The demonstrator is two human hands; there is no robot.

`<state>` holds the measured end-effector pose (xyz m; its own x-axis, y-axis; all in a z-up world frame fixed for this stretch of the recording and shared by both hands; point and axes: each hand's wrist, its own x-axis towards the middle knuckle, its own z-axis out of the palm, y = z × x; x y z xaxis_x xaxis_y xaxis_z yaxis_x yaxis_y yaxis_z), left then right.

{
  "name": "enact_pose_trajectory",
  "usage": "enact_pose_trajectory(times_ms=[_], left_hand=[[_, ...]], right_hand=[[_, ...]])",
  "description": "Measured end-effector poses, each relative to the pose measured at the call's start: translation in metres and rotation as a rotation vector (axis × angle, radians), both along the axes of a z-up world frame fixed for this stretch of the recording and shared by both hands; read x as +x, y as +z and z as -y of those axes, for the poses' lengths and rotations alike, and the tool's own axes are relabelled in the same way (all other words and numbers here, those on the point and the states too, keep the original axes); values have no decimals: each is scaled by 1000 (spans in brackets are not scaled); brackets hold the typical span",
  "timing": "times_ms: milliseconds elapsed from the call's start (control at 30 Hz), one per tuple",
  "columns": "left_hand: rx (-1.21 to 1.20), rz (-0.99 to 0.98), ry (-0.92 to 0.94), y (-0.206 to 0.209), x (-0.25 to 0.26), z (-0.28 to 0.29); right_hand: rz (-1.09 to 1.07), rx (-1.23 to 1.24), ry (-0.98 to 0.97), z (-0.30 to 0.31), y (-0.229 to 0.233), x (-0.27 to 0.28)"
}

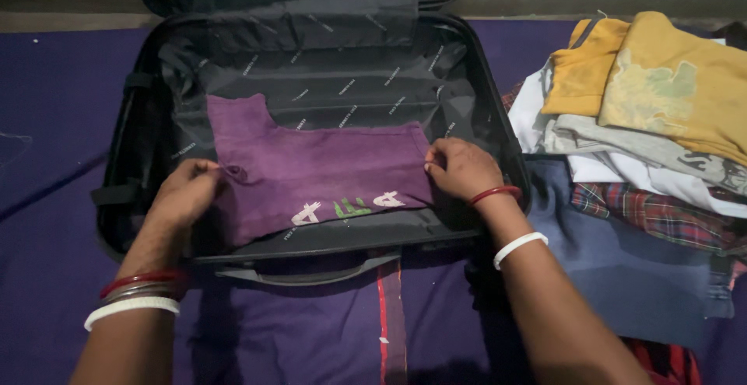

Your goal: The person folds several shirts and places them into a black suitcase on the floor.

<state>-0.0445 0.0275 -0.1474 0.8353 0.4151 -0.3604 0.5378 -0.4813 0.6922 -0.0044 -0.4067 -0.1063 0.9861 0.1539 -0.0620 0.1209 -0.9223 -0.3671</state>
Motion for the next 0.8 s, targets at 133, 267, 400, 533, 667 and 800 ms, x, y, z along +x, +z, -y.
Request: enact_pose_trajectory(times_ms=[133, 267, 400, 533, 667, 800], left_hand=[[-113, 134, 79, -5, -2, 4], [29, 50, 43, -12, 7, -1], [64, 83, -43, -23, 4, -5], [179, 34, -108, -19, -1, 1], [228, 67, -162, -19, -1, 5], [229, 62, -164, -22, -1, 0]], right_hand=[[-111, 123, -98, 6, -13, 10], [-88, 193, -35, 15, -23, 17], [-82, 106, -69, 14, -24, 15], [-112, -42, -84, 8, -22, 10], [-81, -66, -78, 6, -19, 6], [-75, -67, -81, 6, -14, 5]])
